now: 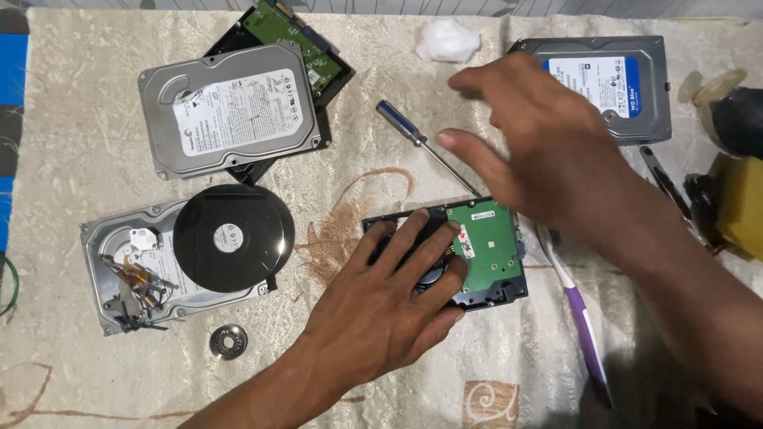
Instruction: Attaching a PCB to a hard drive chassis using a screwdriver and small screws.
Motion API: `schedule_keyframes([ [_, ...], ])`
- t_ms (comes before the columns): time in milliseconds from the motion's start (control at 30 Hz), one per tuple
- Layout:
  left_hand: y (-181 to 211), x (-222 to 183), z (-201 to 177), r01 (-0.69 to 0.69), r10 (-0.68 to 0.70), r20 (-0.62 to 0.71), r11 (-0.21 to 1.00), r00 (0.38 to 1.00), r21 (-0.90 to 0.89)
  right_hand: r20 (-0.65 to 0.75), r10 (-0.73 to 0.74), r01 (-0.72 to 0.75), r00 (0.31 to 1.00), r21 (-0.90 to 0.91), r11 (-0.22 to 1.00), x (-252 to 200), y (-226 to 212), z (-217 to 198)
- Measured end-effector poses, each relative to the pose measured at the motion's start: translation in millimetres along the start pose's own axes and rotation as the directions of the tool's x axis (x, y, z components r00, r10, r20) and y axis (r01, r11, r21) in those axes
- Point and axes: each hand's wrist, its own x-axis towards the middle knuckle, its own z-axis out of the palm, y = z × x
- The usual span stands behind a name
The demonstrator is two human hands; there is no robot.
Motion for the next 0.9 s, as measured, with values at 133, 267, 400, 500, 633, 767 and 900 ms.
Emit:
schedule_keyframes([
  [133, 0.4, 1.2, -1.1, -0.014, 0.014, 0.006, 1.0, 1.0, 0.006, 0.098, -0.029, 0.033, 0.995, -0.035, 0.999, 28.1, -7.2, 24.0],
  [267, -0.5, 0.7, -0.9, -0.014, 0.014, -0.001, 1.0, 1.0, 0.011, 0.186, 0.024, -0.028, 0.982, 0.014, 1.0, 51.1, 6.2, 57.3],
  [400, -1.6, -3.0, 2.7, -0.008, 0.008, -0.011, 1.0, 1.0, 0.002, 0.182, -0.007, -0.017, 0.983, 0.13, 0.991, 27.7, -16.2, 11.5],
  [500, -1.8, -5.2, 4.0, 0.004, -0.004, -0.004, 1.0, 1.0, -0.008, -0.063, 0.035, -0.028, 0.997, 0.106, 0.994, -5.6, -31.1, -19.5],
  [633, -2.2, -3.8, 3.8, -0.003, 0.003, 0.002, 1.0, 1.0, 0.023, -0.122, 0.102, -0.036, 0.987, 0.454, 0.89, -64.1, -35.9, -35.7],
  [767, -2.1, -2.8, 3.3, -0.005, 0.004, 0.008, 0.999, 1.0, 0.033, -0.236, 0.306, -0.109, 0.922, 0.601, 0.792, -88.4, -38.6, -12.9],
  [900, -1.6, -2.8, 3.7, -0.001, 0.001, 0.026, 1.0, 1.0, 0.018, -0.284, 0.215, -0.031, 0.934, 0.538, 0.842, -94.5, -22.9, 5.4],
])
